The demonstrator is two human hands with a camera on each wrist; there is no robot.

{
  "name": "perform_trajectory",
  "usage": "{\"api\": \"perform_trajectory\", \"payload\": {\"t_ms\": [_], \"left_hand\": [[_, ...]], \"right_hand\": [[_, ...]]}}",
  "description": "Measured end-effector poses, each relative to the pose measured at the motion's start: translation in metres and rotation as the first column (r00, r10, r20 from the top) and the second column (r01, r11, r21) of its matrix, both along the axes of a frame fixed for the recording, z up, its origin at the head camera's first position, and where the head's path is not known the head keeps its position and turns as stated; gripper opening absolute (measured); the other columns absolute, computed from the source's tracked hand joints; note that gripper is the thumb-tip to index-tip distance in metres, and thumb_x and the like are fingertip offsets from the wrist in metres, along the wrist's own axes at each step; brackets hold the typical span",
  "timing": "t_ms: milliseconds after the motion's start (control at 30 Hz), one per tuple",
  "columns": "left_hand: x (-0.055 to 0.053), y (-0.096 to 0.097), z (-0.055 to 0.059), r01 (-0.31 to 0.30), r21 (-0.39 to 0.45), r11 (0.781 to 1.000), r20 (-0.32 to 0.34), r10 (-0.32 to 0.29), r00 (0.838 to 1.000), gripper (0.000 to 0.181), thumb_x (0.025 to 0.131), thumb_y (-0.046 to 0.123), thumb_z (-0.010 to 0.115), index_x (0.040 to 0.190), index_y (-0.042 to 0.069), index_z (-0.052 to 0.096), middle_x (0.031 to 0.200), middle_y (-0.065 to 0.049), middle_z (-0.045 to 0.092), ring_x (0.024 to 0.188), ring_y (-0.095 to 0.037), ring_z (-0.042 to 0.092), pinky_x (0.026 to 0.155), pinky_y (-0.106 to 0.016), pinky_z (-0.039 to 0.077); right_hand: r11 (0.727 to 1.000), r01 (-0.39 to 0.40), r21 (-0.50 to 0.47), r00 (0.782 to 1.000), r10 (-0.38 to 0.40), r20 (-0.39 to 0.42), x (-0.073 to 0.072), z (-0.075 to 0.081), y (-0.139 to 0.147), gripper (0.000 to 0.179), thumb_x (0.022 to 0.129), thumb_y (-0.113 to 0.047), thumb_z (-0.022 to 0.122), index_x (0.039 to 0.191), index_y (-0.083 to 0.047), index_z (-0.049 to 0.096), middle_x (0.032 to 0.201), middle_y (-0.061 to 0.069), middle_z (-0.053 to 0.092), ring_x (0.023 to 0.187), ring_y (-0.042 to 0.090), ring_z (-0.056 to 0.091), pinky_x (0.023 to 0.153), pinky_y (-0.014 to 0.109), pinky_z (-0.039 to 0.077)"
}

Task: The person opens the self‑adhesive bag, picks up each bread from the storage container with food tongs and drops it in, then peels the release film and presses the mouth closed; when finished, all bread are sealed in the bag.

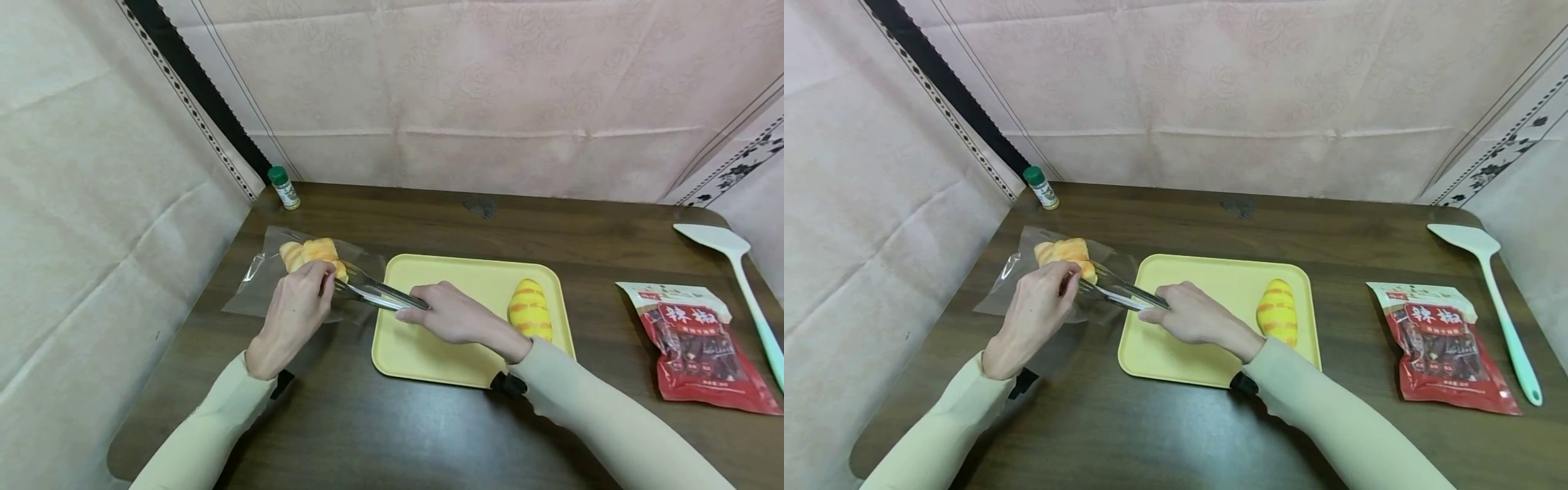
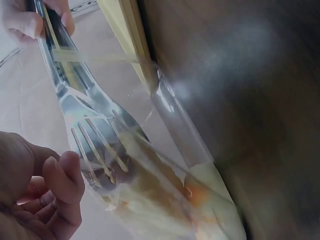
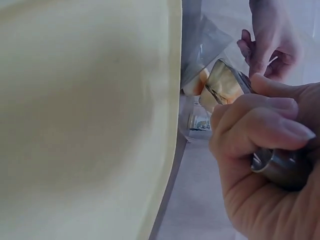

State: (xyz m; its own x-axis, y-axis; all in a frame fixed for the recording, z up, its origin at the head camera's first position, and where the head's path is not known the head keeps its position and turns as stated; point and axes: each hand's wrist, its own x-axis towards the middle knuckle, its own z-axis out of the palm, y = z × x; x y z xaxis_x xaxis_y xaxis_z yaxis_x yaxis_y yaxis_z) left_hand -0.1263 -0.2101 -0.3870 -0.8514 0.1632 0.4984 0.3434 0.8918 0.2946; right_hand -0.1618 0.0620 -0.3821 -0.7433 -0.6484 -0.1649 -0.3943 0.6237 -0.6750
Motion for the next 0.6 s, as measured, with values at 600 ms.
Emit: {"api": "perform_trajectory", "payload": {"t_ms": [600], "left_hand": [[0.002, -0.007, 0.004, -0.068, 0.046, 0.997, -0.023, 0.069, 0.997, 0.003, 0.096, -0.003, 0.07, 0.094, -0.005, 0.072, 0.074, -0.015, 0.068, 0.059, -0.024, 0.057, 0.056, -0.037, 0.052]], "right_hand": [[0.994, 0.068, 0.088, 0.99, -0.078, 0.119, 0.005, -0.004, -0.007, 0.041, 0.104, -0.045, 0.069, 0.082, -0.012, 0.059, 0.068, -0.004, 0.045, 0.062, 0.013, 0.043, 0.06, 0.029, 0.036]]}}
